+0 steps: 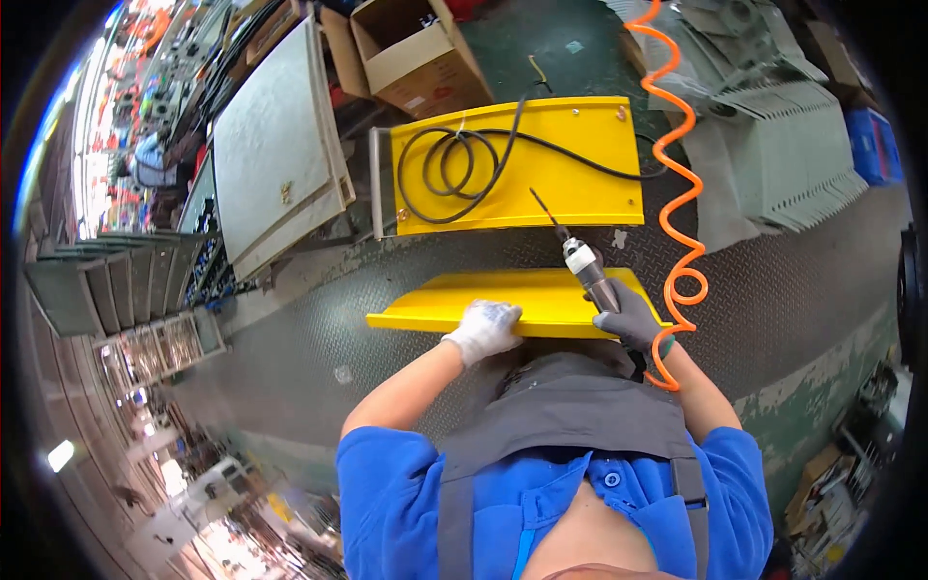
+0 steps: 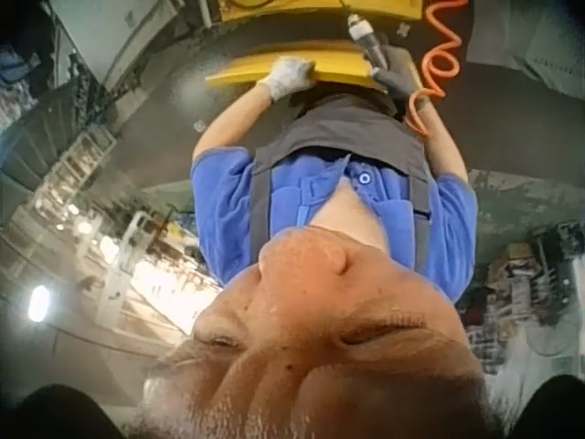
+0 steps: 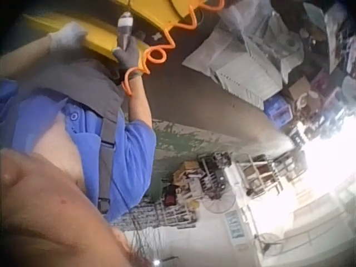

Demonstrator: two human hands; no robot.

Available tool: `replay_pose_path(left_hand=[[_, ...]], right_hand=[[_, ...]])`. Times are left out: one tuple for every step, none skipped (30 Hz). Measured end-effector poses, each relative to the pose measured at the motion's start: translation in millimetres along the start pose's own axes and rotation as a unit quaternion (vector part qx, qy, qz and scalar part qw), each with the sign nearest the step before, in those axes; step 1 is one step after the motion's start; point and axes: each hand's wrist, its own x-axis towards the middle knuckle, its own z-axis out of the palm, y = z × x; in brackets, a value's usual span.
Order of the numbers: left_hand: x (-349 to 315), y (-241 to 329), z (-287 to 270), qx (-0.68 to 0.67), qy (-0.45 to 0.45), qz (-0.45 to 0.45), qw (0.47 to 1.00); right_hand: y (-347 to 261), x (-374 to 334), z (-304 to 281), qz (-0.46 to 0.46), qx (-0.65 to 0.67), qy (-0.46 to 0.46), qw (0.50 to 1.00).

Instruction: Assembling a yellow metal electronic housing using a pneumatic screwdriver.

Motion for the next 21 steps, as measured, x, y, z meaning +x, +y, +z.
replay_pose_path(left_hand=[[13.6, -1.4, 0.6, -0.006, 0.015, -0.001, 1.0], [27.0, -3.4, 0.5, -0.018, 0.016, -0.007, 1.0], [39.5, -5.8, -0.5, -0.025, 0.012, -0.012, 1.0], [51.6, -9.0, -2.4, -0.032, 0.008, -0.013, 0.999], [63.4, -12.7, -5.9, -0.035, 0.005, -0.015, 0.999], [73.3, -16.0, -9.0, -0.039, -0.002, -0.015, 0.999], [81.8, -19.5, -12.8, -0.043, -0.007, -0.015, 0.999], [89.6, -21.9, -17.1, -0.043, -0.02, -0.015, 0.999], [94.6, -26.0, -21.2, -0.042, -0.017, -0.014, 0.999], [100.2, -30.0, -25.8, -0.045, -0.014, -0.011, 0.999], [104.4, -34.1, -29.7, -0.056, -0.008, -0.004, 0.998], [106.9, -39.8, -33.2, -0.082, -0.007, -0.005, 0.997], [109.0, -46.7, -36.9, -0.113, -0.004, -0.003, 0.994], [109.9, -53.4, -39.6, -0.138, -0.001, -0.007, 0.99], [110.6, -60.4, -42.0, -0.154, 0.005, 0.007, 0.988], [111.5, -68.0, -44.2, -0.161, 0.014, 0.013, 0.987], [112.0, -75.2, -45.7, -0.167, 0.018, 0.019, 0.986], [113.1, -82.1, -46.6, -0.179, 0.011, 0.016, 0.984], [114.2, -87.8, -46.4, -0.18, 0.013, 0.016, 0.983], [114.6, -93.2, -45.4, -0.183, 0.014, 0.019, 0.983], [115.5, -97.8, -43.6, -0.187, 0.021, 0.023, 0.982]], right_hand=[[-1.0, 11.0, -2.3, 0.037, -0.046, -0.017, 0.998], [-2.3, 19.3, -8.0, 0.007, -0.186, -0.008, 0.983], [-4.1, 27.3, -10.9, 0.014, -0.228, -0.012, 0.974], [-6.1, 34.9, -12.5, 0.027, -0.275, -0.018, 0.961], [-8.4, 42.2, -12.6, 0.026, -0.326, -0.012, 0.945], [-10.1, 48.4, -10.4, 0.04, -0.31, 0.0, 0.95], [-12.2, 55.1, -6.8, 0.04, -0.311, 0.018, 0.95], [-14.9, 62.8, -4.1, 0.041, -0.322, 0.042, 0.945], [-17.3, 69.3, -1.4, 0.054, -0.338, 0.06, 0.938], [-20.2, 74.3, -2.1, 0.05, -0.345, 0.062, 0.935], [-23.5, 80.0, -2.5, 0.048, -0.324, 0.064, 0.943], [-27.3, 84.2, -3.6, 0.051, -0.305, 0.066, 0.949], [-31.7, 87.4, -5.4, 0.079, -0.289, 0.068, 0.952], [-37.0, 91.6, -9.1, 0.088, -0.281, 0.037, 0.955], [-42.8, 94.0, -11.2, 0.081, -0.279, 0.016, 0.957], [-49.1, 96.8, -12.0, 0.092, -0.281, 0.0, 0.955], [-55.8, 100.1, -11.6, 0.096, -0.281, -0.015, 0.955], [-62.4, 104.9, -9.1, 0.105, -0.297, -0.028, 0.949], [-68.9, 108.8, -6.7, 0.108, -0.301, -0.032, 0.947], [-74.8, 112.1, -4.1, 0.109, -0.306, -0.036, 0.945], [-80.2, 115.4, -1.4, 0.114, -0.313, -0.041, 0.942]])
